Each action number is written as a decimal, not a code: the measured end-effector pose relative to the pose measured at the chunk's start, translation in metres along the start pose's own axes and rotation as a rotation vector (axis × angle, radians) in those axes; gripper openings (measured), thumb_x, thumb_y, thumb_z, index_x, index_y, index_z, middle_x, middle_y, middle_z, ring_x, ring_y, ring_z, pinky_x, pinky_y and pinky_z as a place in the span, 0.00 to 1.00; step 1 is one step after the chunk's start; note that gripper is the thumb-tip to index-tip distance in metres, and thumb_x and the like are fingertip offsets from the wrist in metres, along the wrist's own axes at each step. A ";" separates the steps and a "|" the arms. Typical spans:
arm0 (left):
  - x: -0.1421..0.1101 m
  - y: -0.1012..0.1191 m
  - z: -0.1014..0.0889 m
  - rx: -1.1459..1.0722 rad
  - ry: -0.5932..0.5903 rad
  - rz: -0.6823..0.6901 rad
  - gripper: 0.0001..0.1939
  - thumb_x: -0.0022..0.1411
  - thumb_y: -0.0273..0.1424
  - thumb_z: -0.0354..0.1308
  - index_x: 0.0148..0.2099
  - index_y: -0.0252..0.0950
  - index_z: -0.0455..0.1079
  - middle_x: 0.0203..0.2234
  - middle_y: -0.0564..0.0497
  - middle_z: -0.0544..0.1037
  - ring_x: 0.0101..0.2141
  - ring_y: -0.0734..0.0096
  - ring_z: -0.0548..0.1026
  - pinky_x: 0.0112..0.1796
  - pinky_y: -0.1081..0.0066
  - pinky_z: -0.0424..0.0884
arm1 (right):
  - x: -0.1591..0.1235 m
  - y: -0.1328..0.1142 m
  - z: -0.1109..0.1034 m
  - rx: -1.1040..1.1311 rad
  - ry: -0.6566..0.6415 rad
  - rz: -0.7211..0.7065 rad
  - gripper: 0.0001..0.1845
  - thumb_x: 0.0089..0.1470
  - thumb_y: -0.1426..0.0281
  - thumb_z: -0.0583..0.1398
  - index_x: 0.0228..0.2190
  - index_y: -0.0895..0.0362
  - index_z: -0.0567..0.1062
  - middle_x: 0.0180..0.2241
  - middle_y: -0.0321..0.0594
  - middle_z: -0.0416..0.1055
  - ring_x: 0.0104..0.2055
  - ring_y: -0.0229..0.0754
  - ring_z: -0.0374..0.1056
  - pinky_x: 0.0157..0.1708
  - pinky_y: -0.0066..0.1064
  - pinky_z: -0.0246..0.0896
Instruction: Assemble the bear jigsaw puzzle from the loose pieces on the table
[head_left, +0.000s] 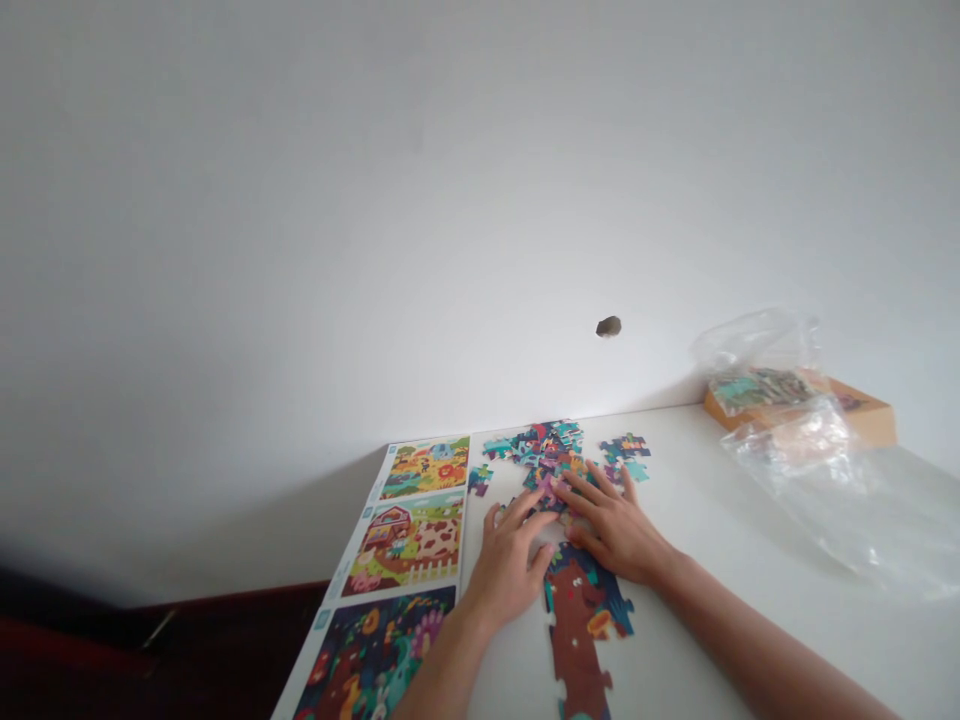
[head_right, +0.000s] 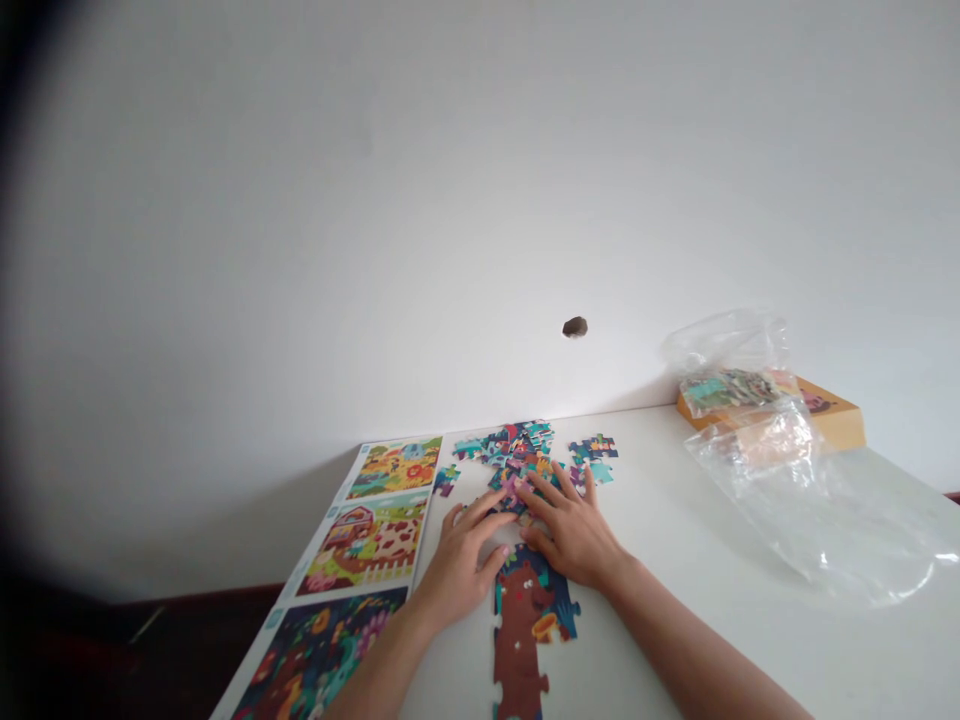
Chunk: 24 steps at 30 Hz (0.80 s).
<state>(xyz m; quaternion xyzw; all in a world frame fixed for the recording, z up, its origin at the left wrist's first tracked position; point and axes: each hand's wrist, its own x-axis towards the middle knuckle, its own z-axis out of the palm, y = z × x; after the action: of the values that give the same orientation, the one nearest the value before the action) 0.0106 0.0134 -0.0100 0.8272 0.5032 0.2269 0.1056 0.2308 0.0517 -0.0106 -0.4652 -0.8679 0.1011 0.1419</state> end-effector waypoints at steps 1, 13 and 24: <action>0.000 0.000 0.001 0.012 0.018 -0.009 0.20 0.63 0.27 0.55 0.56 0.46 0.70 0.63 0.47 0.64 0.62 0.52 0.61 0.60 0.43 0.56 | 0.001 0.001 0.002 -0.014 0.023 0.036 0.28 0.65 0.52 0.48 0.64 0.40 0.57 0.67 0.37 0.54 0.70 0.62 0.39 0.60 0.73 0.26; 0.002 -0.005 0.004 0.086 0.009 -0.006 0.21 0.64 0.27 0.52 0.59 0.42 0.67 0.62 0.48 0.66 0.63 0.53 0.60 0.60 0.46 0.57 | 0.054 0.001 -0.002 -0.008 0.120 0.178 0.27 0.63 0.59 0.53 0.62 0.43 0.61 0.66 0.40 0.53 0.68 0.60 0.43 0.60 0.68 0.35; 0.002 -0.011 0.006 0.176 -0.058 0.016 0.24 0.67 0.34 0.52 0.64 0.52 0.62 0.65 0.52 0.61 0.63 0.49 0.57 0.59 0.44 0.57 | 0.103 -0.005 0.005 0.012 0.095 0.116 0.19 0.60 0.59 0.57 0.53 0.44 0.72 0.58 0.40 0.66 0.61 0.54 0.56 0.62 0.65 0.30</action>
<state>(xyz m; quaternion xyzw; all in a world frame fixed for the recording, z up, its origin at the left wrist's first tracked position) 0.0059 0.0209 -0.0189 0.8433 0.5114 0.1588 0.0453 0.1710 0.1353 0.0017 -0.5181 -0.8311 0.0919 0.1797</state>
